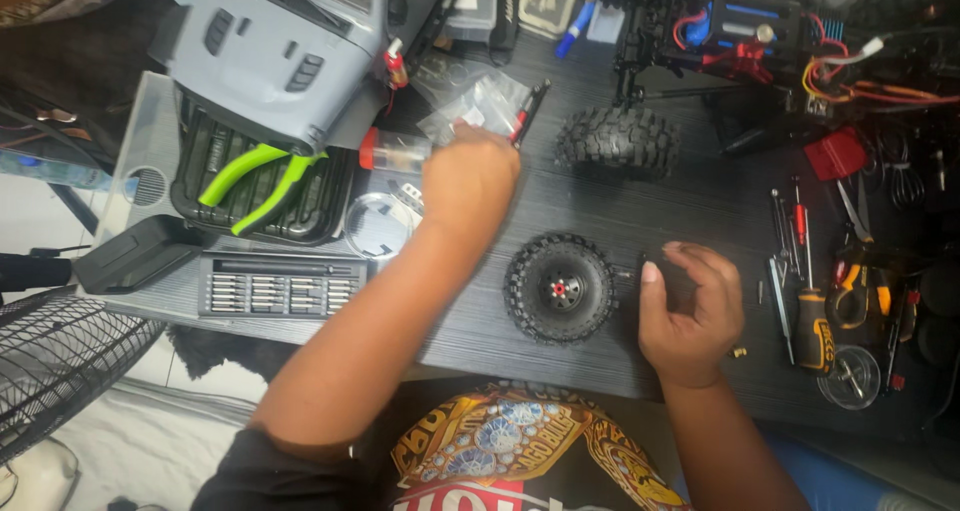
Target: The person repairs an RC car by handling its parts and using tools. The person removes a wheel from the chassis and uses a screwdriver to manipulate the car's internal components.
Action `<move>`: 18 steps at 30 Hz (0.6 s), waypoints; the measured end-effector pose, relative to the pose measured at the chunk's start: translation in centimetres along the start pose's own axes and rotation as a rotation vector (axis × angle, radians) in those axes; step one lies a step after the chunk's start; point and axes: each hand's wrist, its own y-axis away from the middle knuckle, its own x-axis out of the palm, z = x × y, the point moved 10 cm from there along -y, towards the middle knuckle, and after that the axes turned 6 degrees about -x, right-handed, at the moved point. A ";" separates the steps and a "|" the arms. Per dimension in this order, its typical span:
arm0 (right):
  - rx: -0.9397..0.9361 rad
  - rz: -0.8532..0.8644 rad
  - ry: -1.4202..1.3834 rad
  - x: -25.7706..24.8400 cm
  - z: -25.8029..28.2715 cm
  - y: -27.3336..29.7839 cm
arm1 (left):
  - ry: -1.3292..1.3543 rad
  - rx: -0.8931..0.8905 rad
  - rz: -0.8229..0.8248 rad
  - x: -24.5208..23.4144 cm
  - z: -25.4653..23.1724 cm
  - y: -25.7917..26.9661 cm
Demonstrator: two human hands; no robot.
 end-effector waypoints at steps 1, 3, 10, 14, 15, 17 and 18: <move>0.006 -0.006 0.007 -0.1 -0.1 0.1 | 0.006 0.008 0.006 0.0 0.0 -0.3; 0.010 -0.012 0.002 -0.2 -0.4 0.3 | 0.165 0.017 0.096 0.4 0.9 -1.0; 0.040 -0.053 -0.082 -0.6 -1.3 0.5 | 0.195 -0.035 -0.089 -6.0 4.4 -1.9; 0.031 -0.044 -0.049 -0.7 -1.3 0.4 | 0.367 -0.020 -0.279 -9.7 5.3 -1.0; 0.036 -0.048 -0.055 -0.7 -1.3 0.4 | 0.352 -0.035 -0.262 -9.5 5.5 -1.1; 0.041 -0.053 -0.062 -0.8 -1.3 0.3 | 0.290 0.012 -0.243 -8.9 4.8 -1.2; 0.033 -0.049 -0.059 -0.8 -1.3 0.2 | 0.229 0.056 -0.223 -8.3 4.2 -1.2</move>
